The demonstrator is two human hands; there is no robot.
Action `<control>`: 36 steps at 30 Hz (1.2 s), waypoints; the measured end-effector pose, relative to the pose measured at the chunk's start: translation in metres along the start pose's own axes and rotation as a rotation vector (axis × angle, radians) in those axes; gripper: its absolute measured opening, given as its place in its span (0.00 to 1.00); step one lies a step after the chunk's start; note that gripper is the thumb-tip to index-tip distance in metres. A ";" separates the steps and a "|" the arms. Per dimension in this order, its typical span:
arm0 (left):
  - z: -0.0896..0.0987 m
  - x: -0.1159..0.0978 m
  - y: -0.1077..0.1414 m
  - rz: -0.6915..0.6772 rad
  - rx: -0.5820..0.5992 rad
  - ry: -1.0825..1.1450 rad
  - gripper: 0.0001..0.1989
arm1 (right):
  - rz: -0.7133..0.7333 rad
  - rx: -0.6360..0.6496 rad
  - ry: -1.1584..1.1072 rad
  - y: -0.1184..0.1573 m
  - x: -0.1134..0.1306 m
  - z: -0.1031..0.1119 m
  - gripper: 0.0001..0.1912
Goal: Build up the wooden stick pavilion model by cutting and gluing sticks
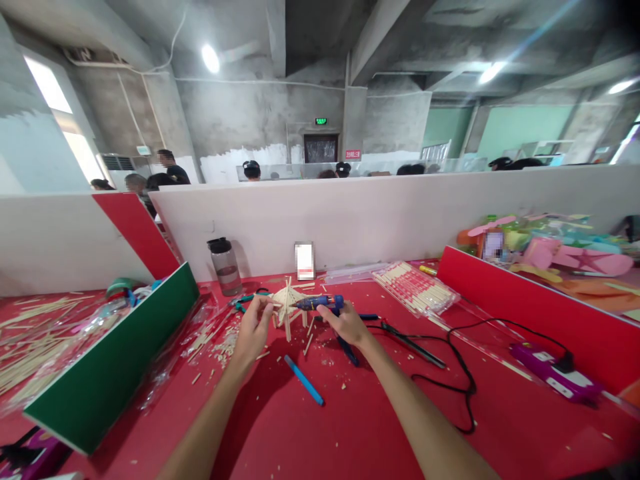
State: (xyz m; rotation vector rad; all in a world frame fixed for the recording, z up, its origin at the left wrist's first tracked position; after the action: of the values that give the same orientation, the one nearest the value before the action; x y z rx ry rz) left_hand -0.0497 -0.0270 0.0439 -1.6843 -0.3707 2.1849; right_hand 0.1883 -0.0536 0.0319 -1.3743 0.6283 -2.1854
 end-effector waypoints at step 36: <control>0.001 0.001 0.000 0.005 -0.014 -0.005 0.11 | 0.094 -0.036 0.095 -0.001 0.006 0.000 0.16</control>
State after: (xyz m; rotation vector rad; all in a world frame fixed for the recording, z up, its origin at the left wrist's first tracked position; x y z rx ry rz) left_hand -0.0507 -0.0264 0.0431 -1.6895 -0.3840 2.1949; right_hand 0.1862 -0.0567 0.0371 -1.2392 0.7547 -2.1838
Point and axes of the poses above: each hand's wrist, its own y-axis away from the middle knuckle, its own z-axis out of the back of the hand, x = y × z, the point moved 2 cm from there along -y, towards the middle knuckle, and after that the axes turned 11 degrees about z, right-handed, at the moved point
